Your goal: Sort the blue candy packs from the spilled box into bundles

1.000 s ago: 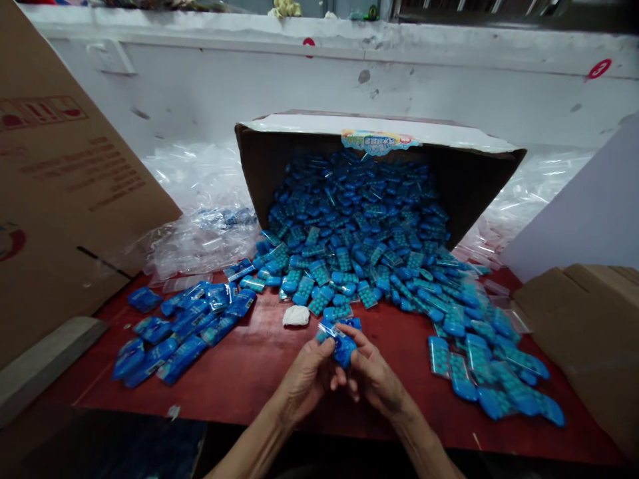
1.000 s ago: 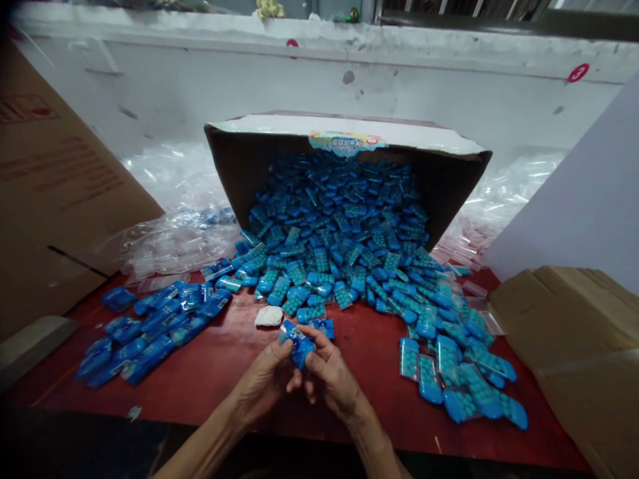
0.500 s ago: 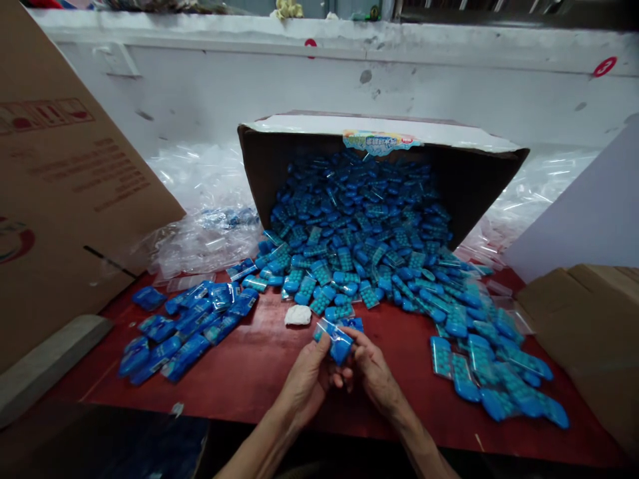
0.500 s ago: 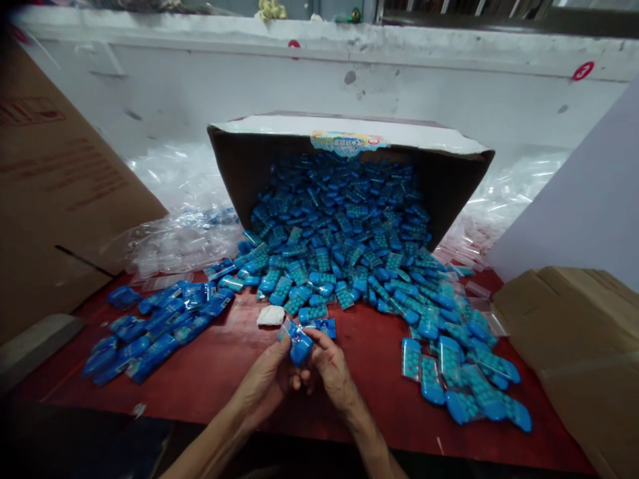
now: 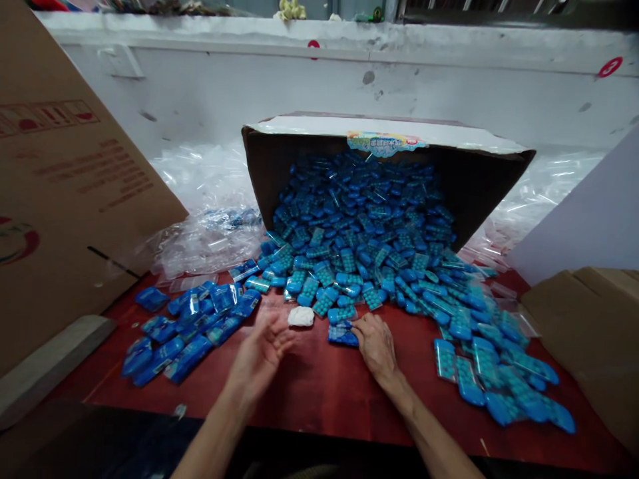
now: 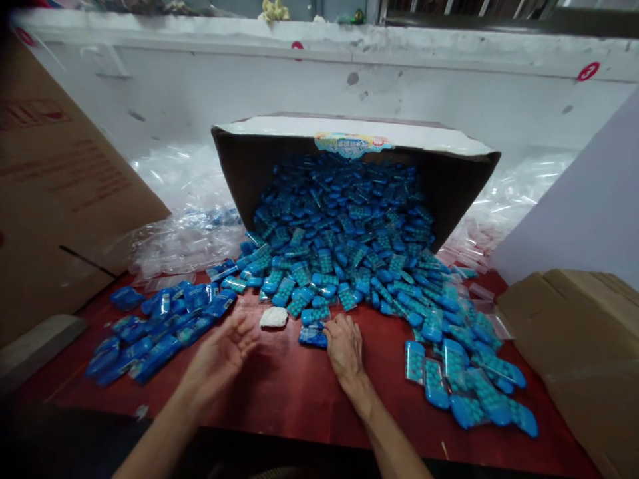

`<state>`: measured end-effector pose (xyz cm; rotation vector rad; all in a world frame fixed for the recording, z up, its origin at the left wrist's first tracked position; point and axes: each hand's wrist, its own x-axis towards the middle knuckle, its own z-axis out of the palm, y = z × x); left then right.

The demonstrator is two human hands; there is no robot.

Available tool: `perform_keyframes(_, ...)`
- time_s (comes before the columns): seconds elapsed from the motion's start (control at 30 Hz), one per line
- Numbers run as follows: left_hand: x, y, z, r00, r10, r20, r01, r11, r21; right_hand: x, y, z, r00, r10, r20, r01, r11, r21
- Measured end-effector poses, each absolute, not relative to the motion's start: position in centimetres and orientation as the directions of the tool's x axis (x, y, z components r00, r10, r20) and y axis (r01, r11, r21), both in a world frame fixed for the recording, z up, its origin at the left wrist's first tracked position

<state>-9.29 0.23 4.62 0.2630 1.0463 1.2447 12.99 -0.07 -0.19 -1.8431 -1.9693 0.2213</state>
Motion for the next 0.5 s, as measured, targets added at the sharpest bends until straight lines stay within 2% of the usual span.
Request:
perform_keyframes(0.07, -6.4, -0.9, 3.1, 0.048, 0.827, -0.56, -0.517, 0.5, 0.695, 13.0, -0.3, 0.0, -0.018, 0.979, 0.201, 0.919, 0.095, -0.383)
perform_keyframes(0.13, -3.9, -1.6, 1.9, 0.093, 0.822, -0.562, -0.38, 0.551, 0.743, 13.2, -0.7, 0.5, -0.018, 0.977, 0.211, 0.924, 0.097, -0.37)
perform_keyframes(0.2, -2.1, -1.8, 1.2, 0.052, 0.841, -0.539, -0.261, 0.532, 0.805, 13.2, -1.3, 1.2, -0.026, 0.967, 0.253, 0.922, 0.121, -0.367)
perform_keyframes(0.3, -0.6, -1.5, 1.0, 0.022, 0.914, -0.405, -0.147, 0.403, 0.903, 13.0, -2.3, 2.1, -0.079, 0.934, 0.349, 0.881, 0.229, -0.413)
perform_keyframes(0.4, -0.3, -1.1, 1.1, 0.03, 0.935, -0.353, -0.063, 0.354, 0.933, 12.9, -2.6, 2.0, -0.099, 0.913, 0.397, 0.767, 0.324, -0.553)
perform_keyframes(0.5, -0.5, -1.0, 1.1, 0.056, 0.931, -0.36, -0.074, 0.363, 0.929, 12.9, -2.0, 1.3, -0.001, 0.96, 0.279, 0.553, 0.233, -0.8)
